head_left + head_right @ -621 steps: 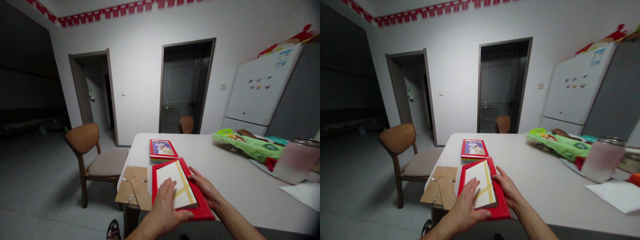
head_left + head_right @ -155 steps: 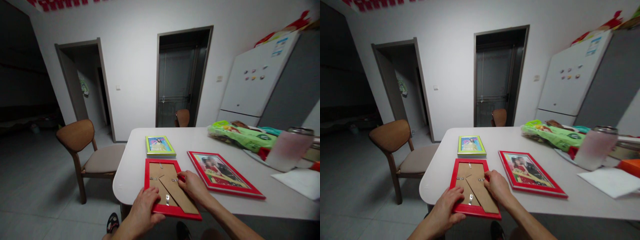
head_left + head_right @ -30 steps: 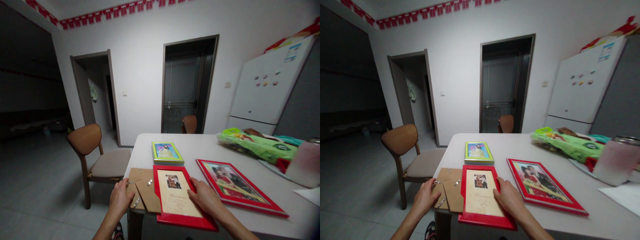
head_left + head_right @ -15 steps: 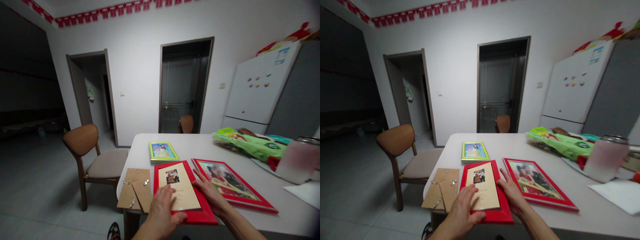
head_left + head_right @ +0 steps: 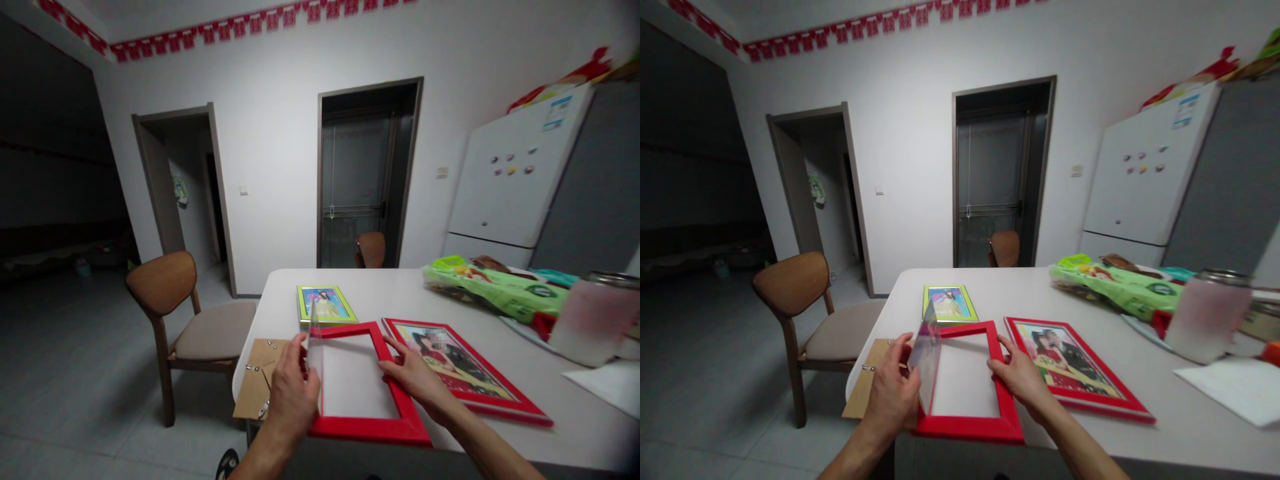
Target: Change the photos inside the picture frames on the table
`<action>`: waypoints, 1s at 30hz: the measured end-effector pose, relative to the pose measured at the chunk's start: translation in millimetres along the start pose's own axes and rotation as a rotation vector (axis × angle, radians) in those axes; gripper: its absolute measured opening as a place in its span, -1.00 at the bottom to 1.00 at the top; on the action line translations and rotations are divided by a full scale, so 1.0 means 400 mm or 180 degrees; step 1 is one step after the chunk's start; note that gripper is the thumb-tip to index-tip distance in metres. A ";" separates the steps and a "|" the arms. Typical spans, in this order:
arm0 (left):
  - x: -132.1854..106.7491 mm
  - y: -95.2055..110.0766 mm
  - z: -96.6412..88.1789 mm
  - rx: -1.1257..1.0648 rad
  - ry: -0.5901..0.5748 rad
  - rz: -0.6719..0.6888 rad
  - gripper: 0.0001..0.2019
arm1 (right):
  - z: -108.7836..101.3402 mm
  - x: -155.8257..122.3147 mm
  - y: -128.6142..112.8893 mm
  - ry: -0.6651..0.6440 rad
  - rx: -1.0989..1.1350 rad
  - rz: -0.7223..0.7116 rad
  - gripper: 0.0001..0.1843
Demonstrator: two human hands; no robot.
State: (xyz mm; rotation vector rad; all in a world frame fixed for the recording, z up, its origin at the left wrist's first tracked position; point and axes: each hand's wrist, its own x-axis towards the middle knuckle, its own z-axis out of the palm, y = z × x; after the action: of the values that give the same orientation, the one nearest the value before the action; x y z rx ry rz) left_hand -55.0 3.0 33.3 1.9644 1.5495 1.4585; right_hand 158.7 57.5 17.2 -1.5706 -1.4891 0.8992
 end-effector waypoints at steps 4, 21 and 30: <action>-0.018 -0.107 -0.057 -0.0343 0.0028 -0.0780 -0.57 | 0.000 0.017 0.049 0.0216 -0.1357 -0.0230 -0.46; -0.080 -0.157 -0.061 0.1318 -0.0716 -0.0606 -0.69 | 0.032 0.014 0.083 0.0331 -0.2610 -0.0974 -0.59; -0.083 -0.139 -0.055 0.1375 -0.0770 -0.0448 -0.72 | 0.132 -0.002 0.024 -0.0369 -0.0248 -0.0331 -0.46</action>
State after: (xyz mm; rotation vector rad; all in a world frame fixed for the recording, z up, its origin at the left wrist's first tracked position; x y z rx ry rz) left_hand -103.5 -10.1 -13.1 2.1024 1.9600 0.8436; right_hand 116.1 60.0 -15.1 -1.5029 -1.6899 0.8948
